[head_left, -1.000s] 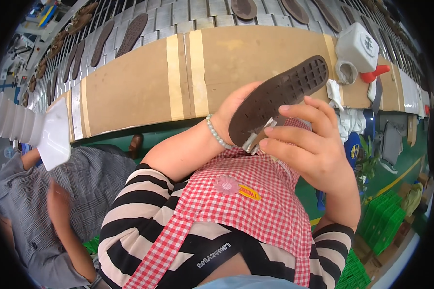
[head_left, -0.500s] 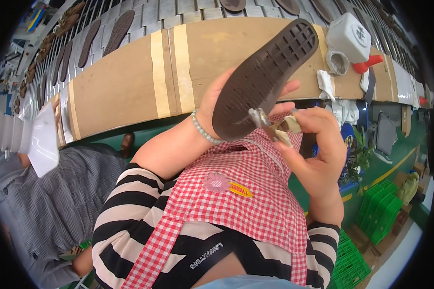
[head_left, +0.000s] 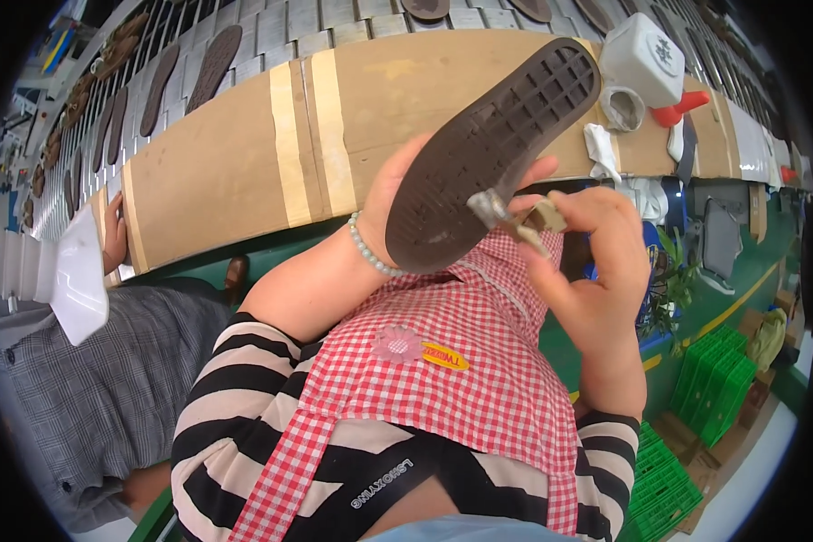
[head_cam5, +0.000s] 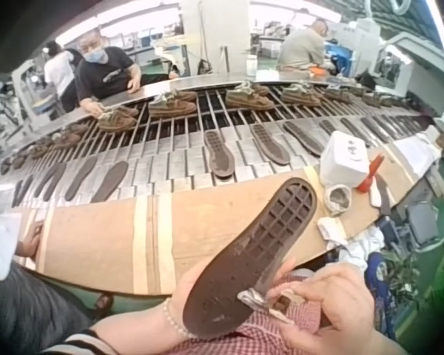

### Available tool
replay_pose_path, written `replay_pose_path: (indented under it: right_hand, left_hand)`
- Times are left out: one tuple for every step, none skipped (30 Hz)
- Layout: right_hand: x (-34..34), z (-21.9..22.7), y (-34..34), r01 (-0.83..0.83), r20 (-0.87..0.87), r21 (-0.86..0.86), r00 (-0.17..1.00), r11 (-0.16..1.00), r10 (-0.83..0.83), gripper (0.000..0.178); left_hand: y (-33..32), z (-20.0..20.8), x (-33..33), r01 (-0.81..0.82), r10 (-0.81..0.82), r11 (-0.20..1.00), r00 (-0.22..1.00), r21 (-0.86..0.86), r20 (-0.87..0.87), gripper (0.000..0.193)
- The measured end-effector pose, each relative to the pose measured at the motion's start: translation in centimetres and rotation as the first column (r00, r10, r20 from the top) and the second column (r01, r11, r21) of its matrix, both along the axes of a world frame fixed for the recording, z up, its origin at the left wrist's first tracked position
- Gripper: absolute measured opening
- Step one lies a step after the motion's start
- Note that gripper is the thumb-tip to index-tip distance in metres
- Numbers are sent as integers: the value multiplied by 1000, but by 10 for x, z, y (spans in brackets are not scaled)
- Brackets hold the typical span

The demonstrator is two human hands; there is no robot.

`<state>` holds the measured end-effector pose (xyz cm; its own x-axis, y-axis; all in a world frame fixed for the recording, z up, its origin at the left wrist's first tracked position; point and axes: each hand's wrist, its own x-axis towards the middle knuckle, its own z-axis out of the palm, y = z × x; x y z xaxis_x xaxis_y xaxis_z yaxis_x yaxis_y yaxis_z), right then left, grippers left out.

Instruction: The worker is using a small hand-held brush to apply adhesive/glue to the surface of shoe soles taken from a conveyor belt.

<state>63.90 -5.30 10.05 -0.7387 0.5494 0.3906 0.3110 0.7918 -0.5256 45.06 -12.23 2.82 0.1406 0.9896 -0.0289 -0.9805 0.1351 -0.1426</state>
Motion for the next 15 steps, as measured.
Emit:
replay_pose_path:
  right_hand:
    - [-1,0,2,4,-1,4,1000,1000,-4,43]
    - [-3,1,4,72,-10,40,997,997,-72,43]
    - [-4,2,7,141,-22,76,990,987,-139,44]
    - [-6,3,7,148,-32,84,989,985,-145,43]
    - [-6,4,8,152,-33,88,988,984,-150,43]
    - [-5,4,7,113,-51,48,993,992,-111,43]
    - [-4,5,6,74,-70,9,995,997,-73,42]
    - [-4,6,7,78,-69,12,995,997,-77,42]
    - [-3,7,9,59,-39,47,998,997,-58,42]
    - [-3,8,11,39,-8,80,999,996,-39,42]
    - [-2,9,15,42,-7,83,999,996,-42,42]
    - [-2,10,20,91,-18,134,996,987,-90,41]
    - [-3,12,23,139,-32,183,990,973,-136,41]
    - [-4,13,23,186,-49,218,982,958,-180,42]
    - [-7,16,22,183,-54,218,983,959,-176,42]
  left_hand:
    - [-1,-4,0,6,-6,999,1000,51,-11,57]
    - [-1,-5,0,14,-11,995,1000,102,-22,59]
    - [-1,-3,0,18,-16,994,1000,106,-22,59]
    - [0,1,-1,26,-20,997,996,74,-85,57]
    - [0,6,-2,32,-26,999,989,42,-147,54]
    - [0,12,-2,36,-33,999,978,9,-207,53]
    - [0,15,-2,37,-42,999,963,-23,-266,52]
    - [1,17,-1,36,-52,998,945,-55,-324,51]
    - [2,17,-1,40,-55,998,945,-52,-323,51]
    - [3,14,1,49,-51,999,955,-13,-292,51]
    - [4,11,2,57,-49,998,964,25,-260,52]
    - [4,7,3,64,-48,996,972,63,-229,52]
    - [4,2,4,68,-47,993,979,100,-197,53]
    - [4,-4,6,70,-47,988,985,137,-166,53]
    - [3,-9,5,67,-43,983,989,173,-139,54]
